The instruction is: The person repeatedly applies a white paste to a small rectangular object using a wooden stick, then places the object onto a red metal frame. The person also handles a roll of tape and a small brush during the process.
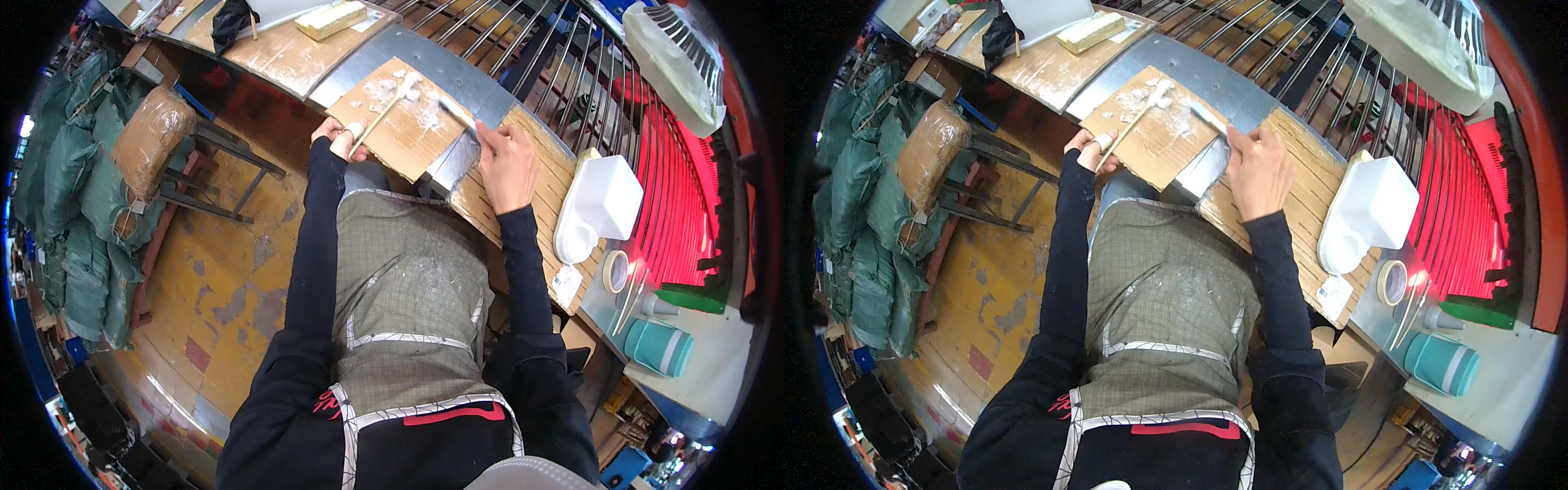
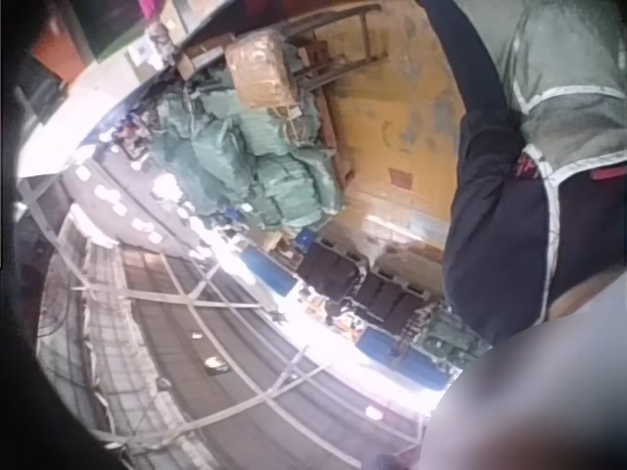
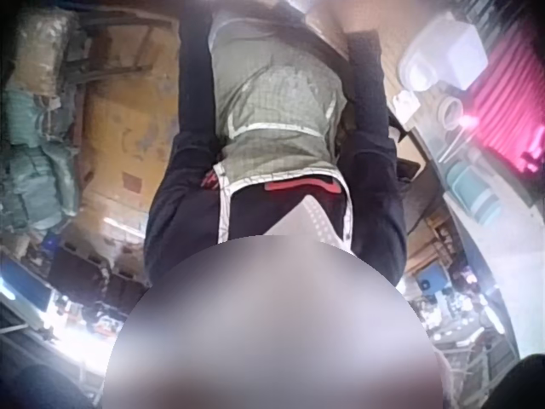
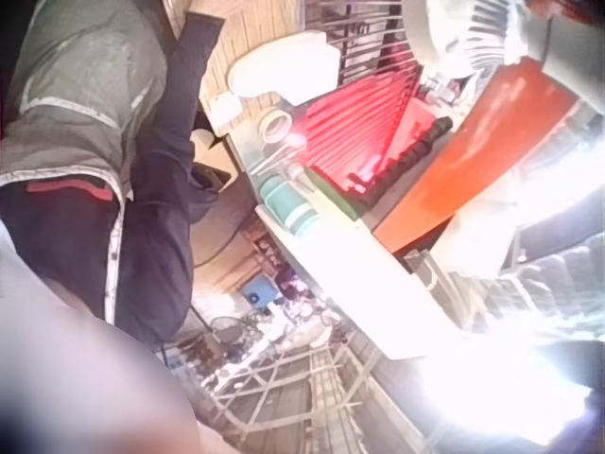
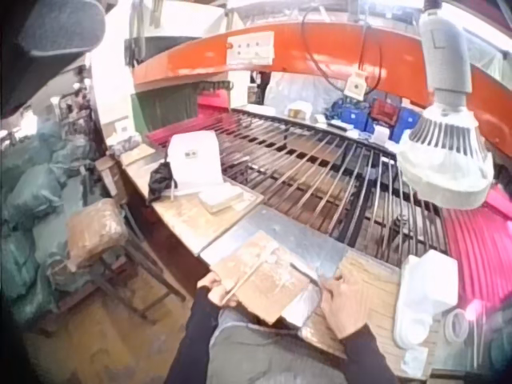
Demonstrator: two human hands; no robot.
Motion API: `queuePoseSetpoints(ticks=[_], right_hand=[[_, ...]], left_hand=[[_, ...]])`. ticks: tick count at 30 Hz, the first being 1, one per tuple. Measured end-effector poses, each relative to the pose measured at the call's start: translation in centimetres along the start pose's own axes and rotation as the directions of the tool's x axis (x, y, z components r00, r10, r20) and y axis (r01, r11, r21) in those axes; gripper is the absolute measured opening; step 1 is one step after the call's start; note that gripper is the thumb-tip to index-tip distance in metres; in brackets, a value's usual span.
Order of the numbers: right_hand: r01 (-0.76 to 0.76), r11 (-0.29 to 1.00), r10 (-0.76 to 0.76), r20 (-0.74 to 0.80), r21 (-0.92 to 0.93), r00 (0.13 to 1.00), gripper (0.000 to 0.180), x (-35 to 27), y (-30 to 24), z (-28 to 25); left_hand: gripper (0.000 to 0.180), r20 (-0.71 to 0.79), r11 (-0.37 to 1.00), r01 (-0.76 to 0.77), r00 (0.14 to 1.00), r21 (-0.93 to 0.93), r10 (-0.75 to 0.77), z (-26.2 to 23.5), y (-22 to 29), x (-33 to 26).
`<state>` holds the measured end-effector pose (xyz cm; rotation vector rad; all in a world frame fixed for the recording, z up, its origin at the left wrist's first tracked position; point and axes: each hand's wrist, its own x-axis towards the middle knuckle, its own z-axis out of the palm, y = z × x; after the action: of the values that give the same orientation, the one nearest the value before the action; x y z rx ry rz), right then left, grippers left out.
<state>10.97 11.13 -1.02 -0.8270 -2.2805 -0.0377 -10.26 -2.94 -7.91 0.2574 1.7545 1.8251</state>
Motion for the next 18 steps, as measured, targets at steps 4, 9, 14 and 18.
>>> queuePoseSetpoints(ticks=[4, 9, 14, 18], right_hand=[[0.030, 0.983, -0.096, 0.361, 0.182, 0.928, 0.018, -0.2, -0.5, -0.1], [0.076, 0.997, -0.074, 0.136, -0.006, 0.988, 0.018, 0.9, -1.6, 0.8], [0.039, 0.996, -0.049, 0.127, 0.083, 0.991, 0.016, 0.2, -2.2, 2.0], [0.025, 0.988, -0.057, 0.211, 0.150, 0.976, 0.014, -0.1, -1.6, 1.2]], left_hand=[[0.034, -0.060, 0.982, 0.054, 0.997, 0.184, -0.043, -0.2, 0.2, 0.0], [0.038, -0.054, 0.984, 0.041, 0.998, 0.173, -0.032, -0.2, 0.4, 0.1], [0.041, -0.045, 0.986, 0.055, 0.998, 0.155, -0.049, -0.4, 0.6, 0.5], [0.042, -0.039, 0.977, 0.083, 0.996, 0.196, -0.077, -0.6, 0.7, 0.7]])
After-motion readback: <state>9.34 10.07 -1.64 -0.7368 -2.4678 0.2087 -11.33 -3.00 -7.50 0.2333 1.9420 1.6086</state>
